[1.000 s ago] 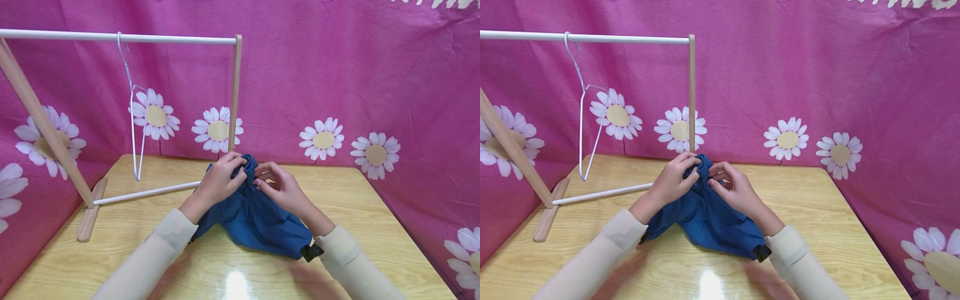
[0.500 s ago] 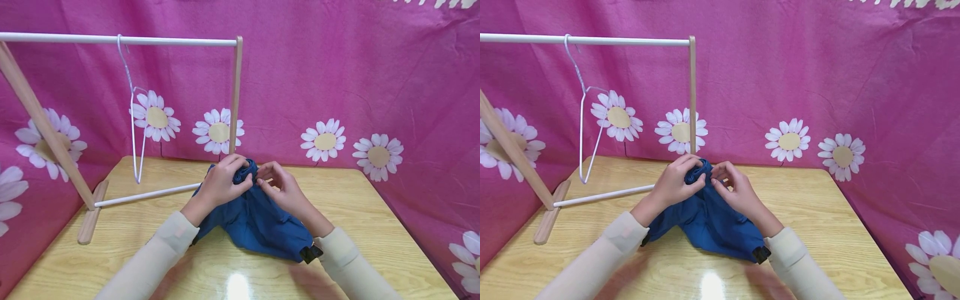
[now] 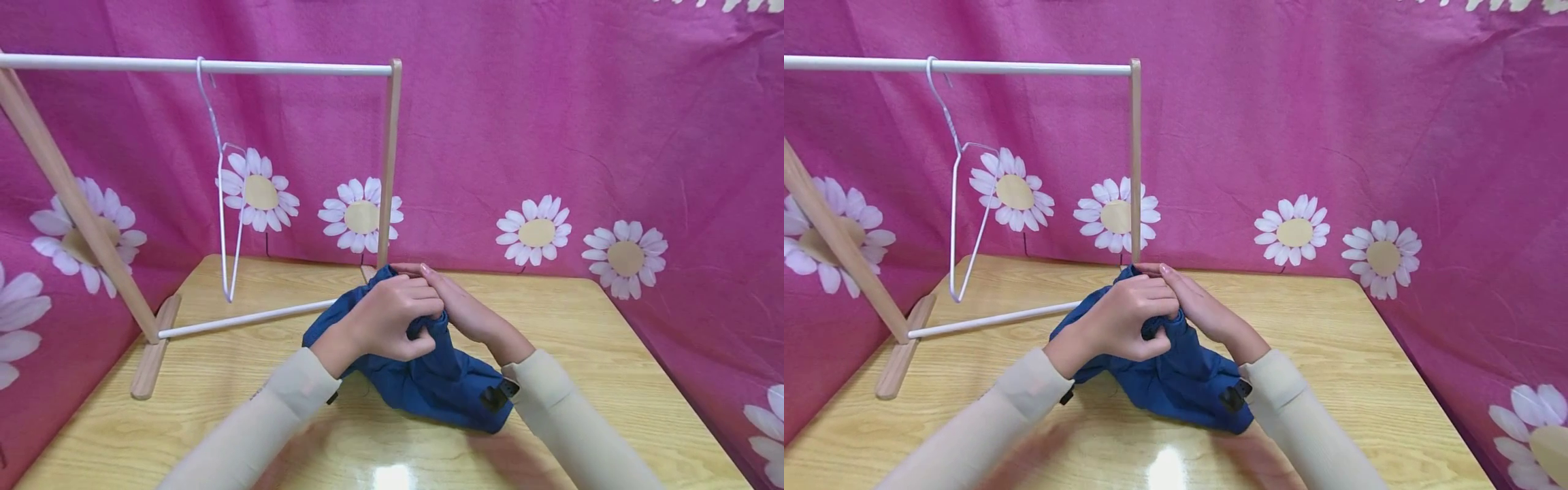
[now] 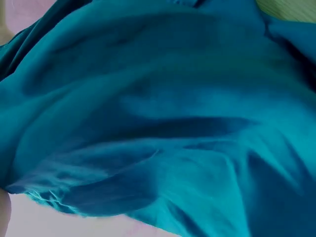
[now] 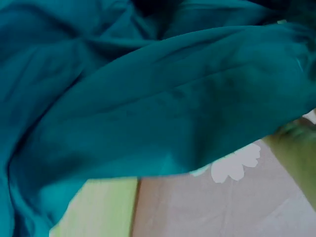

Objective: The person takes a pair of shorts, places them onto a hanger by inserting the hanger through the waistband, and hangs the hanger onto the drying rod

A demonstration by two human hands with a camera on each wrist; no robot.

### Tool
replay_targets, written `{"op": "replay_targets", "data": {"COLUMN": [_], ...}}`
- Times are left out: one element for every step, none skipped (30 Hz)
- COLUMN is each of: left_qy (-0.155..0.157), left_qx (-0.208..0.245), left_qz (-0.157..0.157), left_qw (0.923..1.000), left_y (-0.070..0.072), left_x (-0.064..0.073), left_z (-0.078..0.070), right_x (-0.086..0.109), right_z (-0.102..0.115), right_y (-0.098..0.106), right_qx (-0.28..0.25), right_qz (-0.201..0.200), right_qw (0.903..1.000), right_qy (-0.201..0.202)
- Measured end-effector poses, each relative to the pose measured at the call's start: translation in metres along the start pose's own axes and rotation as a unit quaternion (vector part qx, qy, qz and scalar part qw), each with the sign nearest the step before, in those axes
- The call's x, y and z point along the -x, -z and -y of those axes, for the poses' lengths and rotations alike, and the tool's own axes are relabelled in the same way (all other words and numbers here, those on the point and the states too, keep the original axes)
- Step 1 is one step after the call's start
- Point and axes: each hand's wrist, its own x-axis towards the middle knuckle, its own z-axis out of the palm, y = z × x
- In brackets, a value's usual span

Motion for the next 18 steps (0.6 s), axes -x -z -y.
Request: {"op": "replay_targets", "data": {"left_qy": [-0.005, -0.008, -0.008, -0.008, -0.008, -0.007, -0.007, -0.007, -0.007, -0.009, -0.009, -0.010, -0.011, -0.012, -0.012, -0.012, -0.011, -0.010], "left_qx": [0.000, 0.000, -0.001, -0.003, -0.002, -0.001, -0.002, -0.002, -0.002, -0.002, -0.002, -0.001, 0.000, 0.001, 0.003, 0.005, 0.007, 0.008], "left_qz": [0.004, 0.007, 0.010, 0.012, 0.014, 0.015, 0.016, 0.017, 0.017, 0.016, 0.016, 0.015, 0.014, 0.012, 0.009, 0.007, 0.005, 0.002], "left_qw": [1.0000, 0.9999, 0.9999, 0.9999, 0.9999, 0.9999, 0.9998, 0.9998, 0.9998, 0.9998, 0.9998, 0.9998, 0.9998, 0.9999, 0.9999, 0.9999, 0.9999, 0.9999], "left_y": [-0.001, -0.001, -0.001, -0.001, 0.000, 0.000, 0.001, 0.001, 0.002, 0.002, 0.002, 0.002, 0.002, 0.002, 0.001, 0.001, 0.001, 0.000], "left_x": [-0.001, -0.002, -0.002, -0.002, -0.002, -0.002, -0.002, -0.002, -0.001, -0.001, -0.001, 0.000, 0.000, 0.001, 0.002, 0.002, 0.003, 0.004], "left_z": [-0.002, -0.004, -0.005, -0.006, -0.006, -0.007, -0.007, -0.007, -0.007, -0.007, -0.007, -0.007, -0.007, -0.007, -0.006, -0.006, -0.006, -0.005], "right_x": [-0.002, -0.003, -0.004, -0.005, -0.006, -0.007, -0.007, -0.008, -0.008, -0.009, -0.010, -0.010, -0.011, -0.011, -0.012, -0.012, -0.012, -0.013], "right_z": [0.001, 0.002, 0.002, 0.003, 0.004, 0.004, 0.005, 0.005, 0.005, 0.005, 0.005, 0.005, 0.005, 0.005, 0.005, 0.005, 0.005, 0.005], "right_y": [-0.001, -0.002, -0.003, -0.003, -0.004, -0.004, -0.004, -0.005, -0.005, -0.006, -0.006, -0.007, -0.007, -0.008, -0.009, -0.009, -0.010, -0.010], "right_qx": [-0.016, -0.031, -0.041, -0.048, -0.051, -0.050, -0.047, -0.046, -0.046, -0.048, -0.048, -0.046, -0.045, -0.045, -0.041, -0.037, -0.031, -0.028], "right_qz": [0.010, 0.016, 0.018, 0.020, 0.019, 0.018, 0.017, 0.017, 0.018, 0.019, 0.019, 0.019, 0.019, 0.019, 0.017, 0.015, 0.013, 0.012], "right_qw": [0.9998, 0.9994, 0.9990, 0.9986, 0.9985, 0.9986, 0.9987, 0.9988, 0.9988, 0.9987, 0.9987, 0.9987, 0.9988, 0.9988, 0.9989, 0.9990, 0.9992, 0.9993], "right_qy": [-0.001, -0.004, -0.006, -0.007, -0.009, -0.008, -0.007, -0.007, -0.005, -0.001, 0.002, 0.004, 0.007, 0.010, 0.015, 0.019, 0.021, 0.023]}}
